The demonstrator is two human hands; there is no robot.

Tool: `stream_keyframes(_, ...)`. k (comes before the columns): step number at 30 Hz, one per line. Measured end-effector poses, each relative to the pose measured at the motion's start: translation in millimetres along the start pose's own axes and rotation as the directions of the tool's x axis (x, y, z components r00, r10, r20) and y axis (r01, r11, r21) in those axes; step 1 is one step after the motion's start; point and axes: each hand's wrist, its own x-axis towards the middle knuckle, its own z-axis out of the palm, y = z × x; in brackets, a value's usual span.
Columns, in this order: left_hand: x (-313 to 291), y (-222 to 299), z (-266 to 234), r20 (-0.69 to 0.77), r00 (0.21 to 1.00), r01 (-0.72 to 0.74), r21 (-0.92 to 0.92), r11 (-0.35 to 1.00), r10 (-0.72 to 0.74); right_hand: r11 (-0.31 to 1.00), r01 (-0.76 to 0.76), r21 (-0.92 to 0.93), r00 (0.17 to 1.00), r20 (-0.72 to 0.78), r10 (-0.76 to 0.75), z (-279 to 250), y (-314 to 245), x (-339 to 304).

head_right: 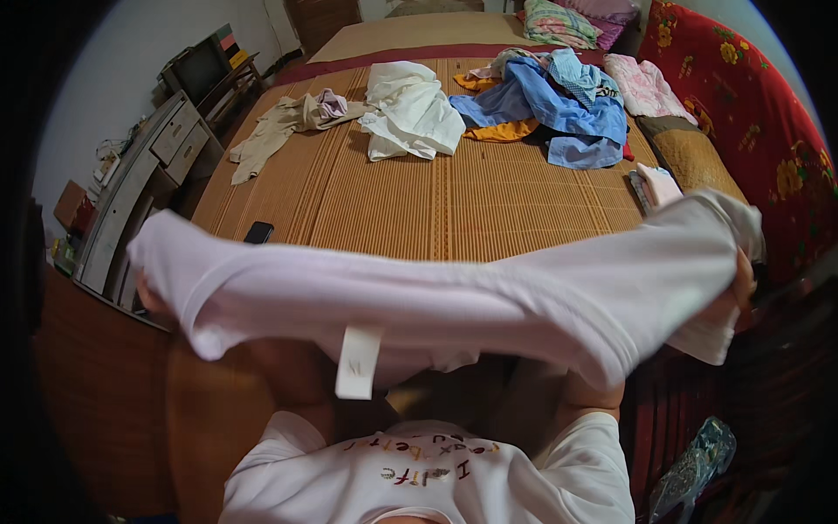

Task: The recorder is folding several items of laundry on a bed covered with cardboard.

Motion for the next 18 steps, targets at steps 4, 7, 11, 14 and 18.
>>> stream_keyframes(4,7.2,122.1,-30.9,-0.275,0.748,0.549,0.768,0.33,-0.604,0.98,-0.172,0.101,0.97,0.189,0.151,41.7,13.5,-20.4)
stream_keyframes(7,-37.2,136.7,-15.7,-0.839,0.38,0.059,0.443,-0.895,-0.39,0.936,-0.315,0.159,0.907,0.341,0.248,79.5,33.2,-25.2)
stream_keyframes(11,-86.8,173.3,-18.3,-0.988,0.02,0.577,0.137,-0.805,-0.154,0.865,-0.501,-0.005,0.691,0.6,0.403,104.7,46.6,-81.4)
stream_keyframes(14,-97.7,183.1,-10.5,-0.99,-0.076,0.566,0.057,-0.823,-0.12,0.878,-0.47,-0.096,0.638,0.65,0.413,108.3,49.8,-102.3)
stream_keyframes(18,-99.5,185.0,-8.2,-0.995,-0.051,0.593,0.042,-0.804,-0.09,0.76,-0.644,-0.09,0.52,0.676,0.521,111.5,48.2,-114.6)
